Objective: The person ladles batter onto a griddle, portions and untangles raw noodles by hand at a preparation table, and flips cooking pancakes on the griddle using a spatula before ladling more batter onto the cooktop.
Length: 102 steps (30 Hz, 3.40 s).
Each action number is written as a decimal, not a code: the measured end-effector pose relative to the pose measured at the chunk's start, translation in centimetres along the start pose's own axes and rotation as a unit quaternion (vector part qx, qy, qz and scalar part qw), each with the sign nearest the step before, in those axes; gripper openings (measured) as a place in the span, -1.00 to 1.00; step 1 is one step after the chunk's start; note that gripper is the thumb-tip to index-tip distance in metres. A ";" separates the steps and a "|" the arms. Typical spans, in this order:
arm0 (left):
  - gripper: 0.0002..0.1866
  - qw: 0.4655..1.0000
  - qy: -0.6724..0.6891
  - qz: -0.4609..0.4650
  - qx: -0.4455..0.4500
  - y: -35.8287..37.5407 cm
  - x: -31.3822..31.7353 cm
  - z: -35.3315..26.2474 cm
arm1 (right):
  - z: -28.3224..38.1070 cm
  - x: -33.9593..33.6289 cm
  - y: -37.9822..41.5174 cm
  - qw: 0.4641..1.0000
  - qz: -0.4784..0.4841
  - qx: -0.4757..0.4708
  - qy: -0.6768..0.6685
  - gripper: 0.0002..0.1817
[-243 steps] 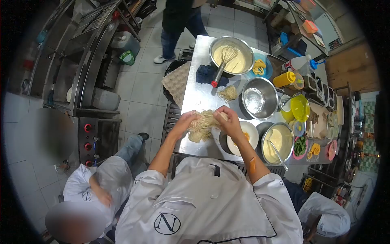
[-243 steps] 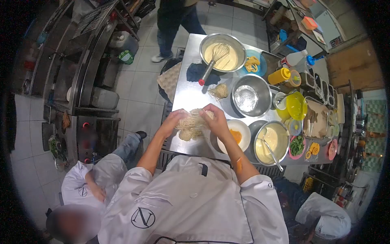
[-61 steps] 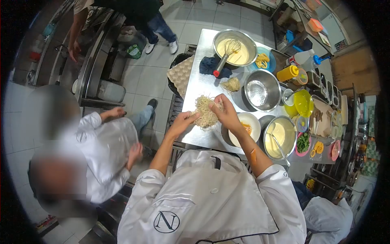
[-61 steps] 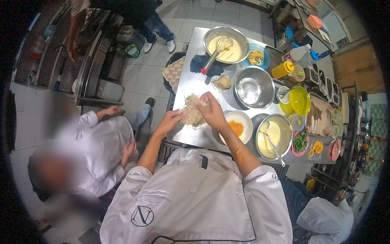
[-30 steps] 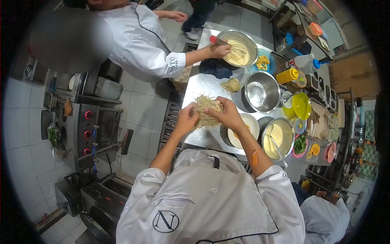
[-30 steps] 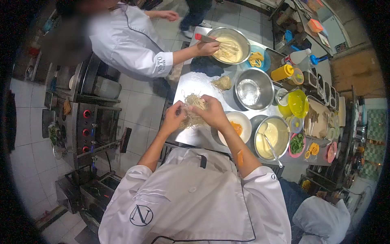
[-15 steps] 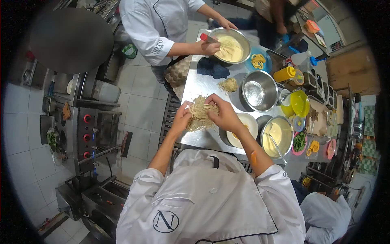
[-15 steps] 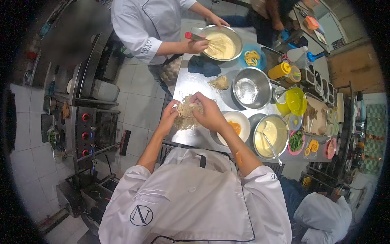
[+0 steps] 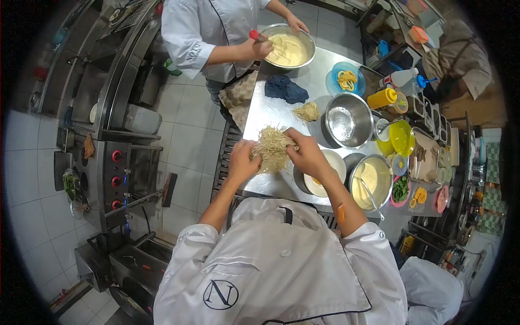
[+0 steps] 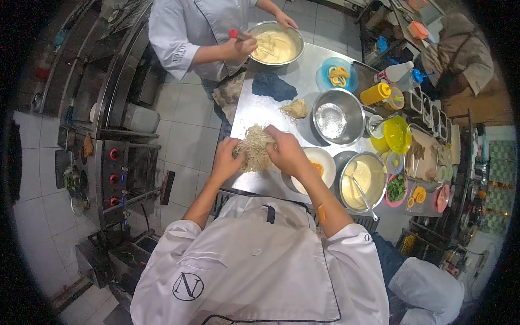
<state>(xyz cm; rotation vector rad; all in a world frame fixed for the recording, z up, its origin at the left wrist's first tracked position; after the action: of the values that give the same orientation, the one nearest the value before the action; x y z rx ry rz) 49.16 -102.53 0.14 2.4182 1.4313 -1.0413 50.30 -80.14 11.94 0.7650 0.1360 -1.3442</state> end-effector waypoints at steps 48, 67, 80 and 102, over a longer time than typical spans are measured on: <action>-0.64 0.765 0.588 0.057 -0.257 -1.6 4.5 -7.5 | -5.0 2.9 3.2 0.987 -0.090 0.100 -0.085 -0.56; -0.76 0.751 0.600 0.005 -0.278 3.8 2.0 -4.3 | -5.0 9.3 2.7 0.925 0.002 0.083 -0.372 -0.67; -0.55 0.878 0.406 -0.037 -0.251 2.8 1.0 -3.3 | -6.3 9.7 2.2 0.923 0.102 0.064 -0.365 -0.78; -0.62 0.698 0.549 -0.147 -0.435 5.7 4.4 1.9 | -2.7 7.3 4.2 0.958 0.117 0.143 -0.221 -0.59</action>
<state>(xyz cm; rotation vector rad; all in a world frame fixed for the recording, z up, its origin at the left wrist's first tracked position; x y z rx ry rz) 54.30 -103.27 -5.25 1.9369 1.9107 1.1805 56.85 -84.51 7.98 0.6756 -0.5001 -1.2878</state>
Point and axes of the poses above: each hand's wrist, its own y-axis away from the middle knuckle, its own x-axis out of the palm, z = x × y, the point moved 4 cm from there along -y, towards the middle knuckle, and after that the axes turned 13 degrees about x, right-handed, at the moved point
